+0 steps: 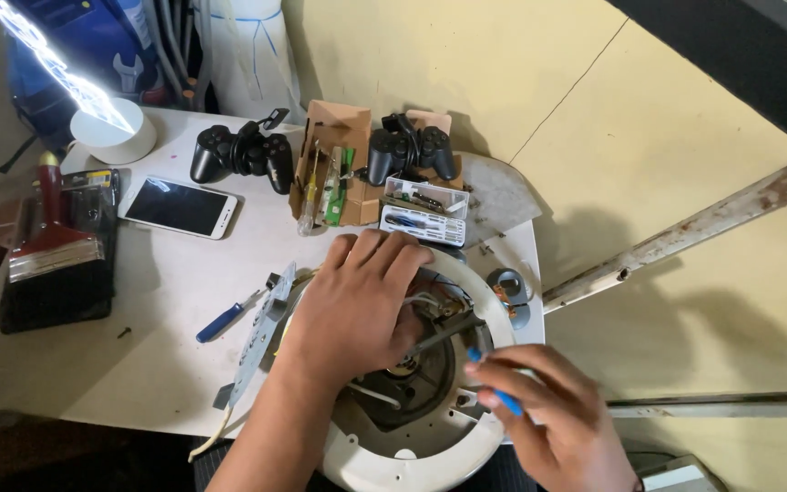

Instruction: Disassembling a rice cooker by removing screws and prying off the base to access internal components.

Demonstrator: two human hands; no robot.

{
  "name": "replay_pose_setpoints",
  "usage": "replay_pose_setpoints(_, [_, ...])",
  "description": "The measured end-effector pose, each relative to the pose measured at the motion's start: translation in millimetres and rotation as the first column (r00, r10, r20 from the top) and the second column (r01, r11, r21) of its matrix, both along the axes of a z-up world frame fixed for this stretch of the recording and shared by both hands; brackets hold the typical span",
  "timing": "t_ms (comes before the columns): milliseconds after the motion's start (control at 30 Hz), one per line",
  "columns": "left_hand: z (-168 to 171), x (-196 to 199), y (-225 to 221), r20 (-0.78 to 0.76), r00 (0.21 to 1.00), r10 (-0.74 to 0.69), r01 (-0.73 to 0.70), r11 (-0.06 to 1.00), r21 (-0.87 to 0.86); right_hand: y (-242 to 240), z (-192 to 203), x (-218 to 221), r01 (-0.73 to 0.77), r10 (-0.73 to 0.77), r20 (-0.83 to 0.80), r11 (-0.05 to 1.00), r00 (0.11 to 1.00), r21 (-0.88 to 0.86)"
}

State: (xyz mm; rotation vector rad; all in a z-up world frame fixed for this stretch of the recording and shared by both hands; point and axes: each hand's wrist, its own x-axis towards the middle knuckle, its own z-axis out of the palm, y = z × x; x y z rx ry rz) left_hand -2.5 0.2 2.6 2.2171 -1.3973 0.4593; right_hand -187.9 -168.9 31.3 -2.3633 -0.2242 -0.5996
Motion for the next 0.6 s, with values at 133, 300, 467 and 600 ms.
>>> replay_pose_setpoints(133, [1, 2, 0, 0.015, 1.000, 0.008, -0.007, 0.999, -0.043, 4, 7, -6, 0.029, -0.023, -0.048, 0.993, 0.999, 0.116])
replay_pose_setpoints(300, [3, 5, 1, 0.059, 0.998, 0.035, -0.031, 0.997, -0.070, 1, -4, -4, 0.065, -0.077, 0.035, 0.962, 0.996, 0.263])
replay_pose_setpoints(467, [4, 6, 2, 0.042, 0.999, 0.017, -0.013, 0.996, -0.093, 18, -15, -17, -0.031, 0.051, -0.018, 0.810, 0.999, 0.586])
replay_pose_setpoints(600, [9, 5, 3, 0.049, 0.999, 0.008, 0.001, 0.982, -0.189, 24, -13, -14, 0.027, -0.037, 0.012, 0.878, 0.999, 0.478])
